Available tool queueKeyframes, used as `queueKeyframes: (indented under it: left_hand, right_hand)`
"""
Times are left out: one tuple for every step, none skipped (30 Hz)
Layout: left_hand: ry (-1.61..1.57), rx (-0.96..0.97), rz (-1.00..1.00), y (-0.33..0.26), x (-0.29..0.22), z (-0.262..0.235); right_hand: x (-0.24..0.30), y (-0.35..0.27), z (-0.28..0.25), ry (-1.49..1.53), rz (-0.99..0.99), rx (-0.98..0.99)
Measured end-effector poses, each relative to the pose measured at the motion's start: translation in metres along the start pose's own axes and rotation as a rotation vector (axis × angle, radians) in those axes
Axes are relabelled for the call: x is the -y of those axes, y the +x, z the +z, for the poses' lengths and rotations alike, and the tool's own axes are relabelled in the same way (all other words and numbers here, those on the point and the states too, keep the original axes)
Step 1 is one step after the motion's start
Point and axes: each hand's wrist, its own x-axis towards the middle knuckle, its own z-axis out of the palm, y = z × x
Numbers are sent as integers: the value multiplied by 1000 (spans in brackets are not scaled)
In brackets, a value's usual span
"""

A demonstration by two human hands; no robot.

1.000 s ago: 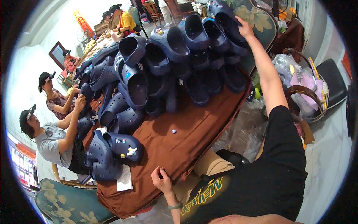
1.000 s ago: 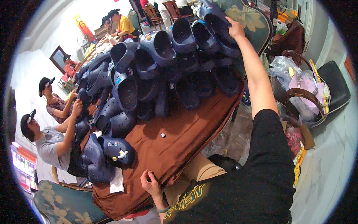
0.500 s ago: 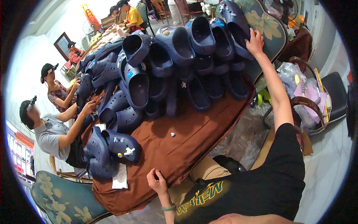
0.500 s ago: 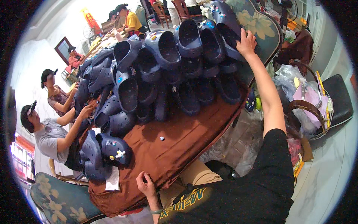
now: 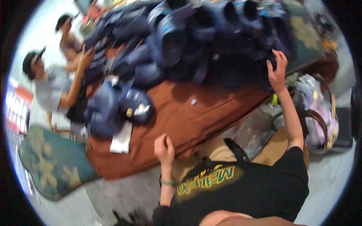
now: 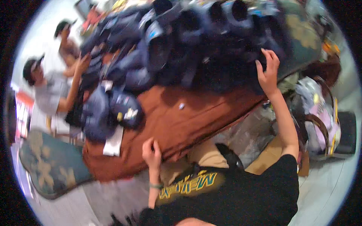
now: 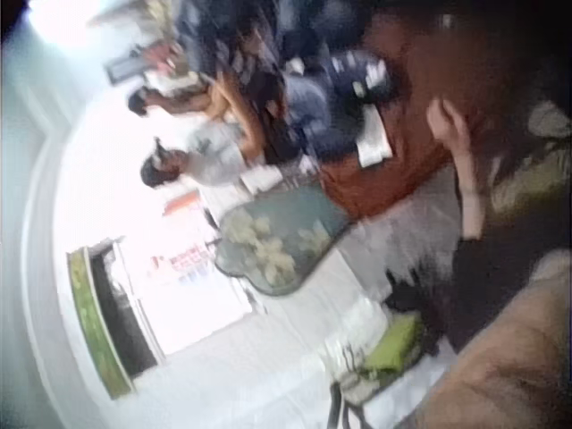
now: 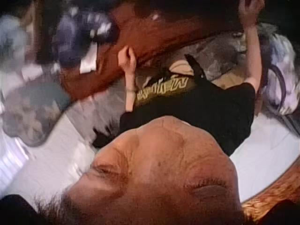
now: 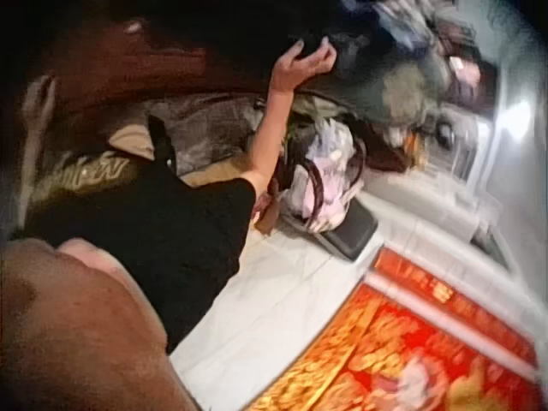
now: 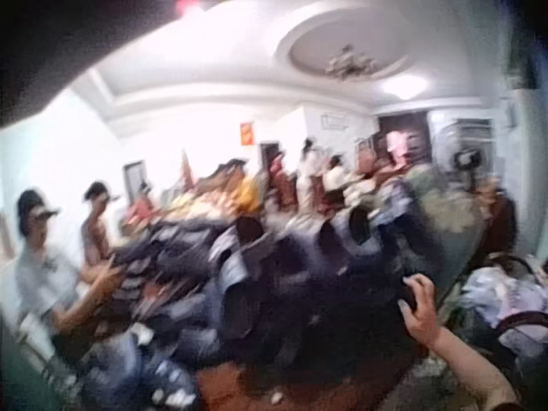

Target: The person decorates clogs by inserting decorative charms into their holes by hand.

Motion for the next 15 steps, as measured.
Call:
queueKeyframes:
  left_hand:
    - [-46, 17, -34, 5, -4, 2]
    - [-40, 16, -31, 8, -4, 1]
    - [-44, 17, -17, 9, -2, 0]
    - [-30, -3, -11, 10, 1, -4]
    - [-27, -14, -1, 7, 3, -4]
    - [-36, -5, -27, 6, 4, -6]
    - [-48, 5, -51, 4, 7, -9]
    - [-55, 18, -33, 3, 11, -11]
    - [-31, 5, -46, 4, 15, -19]
    - [-170, 124, -165, 8, 13, -24]
    - [-313, 241, -280, 14, 12, -28]
    - [-464, 245, -374, 25, 14, -37]
    - [-334, 152, -271, 41, 16, -48]
    - [-244, 43, -133, 54, 41, -54]
    - [-178, 71, -192, 82, 31, -71]
  right_hand:
    - [24, -12, 3, 56, -66, 61]
    - [47, -27, 13, 122, -128, 173]
    - [70, -40, 22, 175, -193, 275]
    - [94, -52, 35, 258, -248, 381]
    - [114, -66, 49, 326, -302, 490]
    - [138, -75, 62, 367, -297, 544]
    - [160, -85, 76, 403, -291, 597]
    - [175, -94, 89, 426, -283, 673]
    - [189, -99, 95, 439, -263, 743]
    - [196, -103, 101, 448, -249, 753]
    - [202, -107, 108, 455, -234, 761]
    - [205, -111, 115, 466, -244, 754]
    - [209, -117, 124, 445, -216, 761]
    - [215, -121, 132, 424, -191, 763]
    - [209, -128, 138, 416, -189, 757]
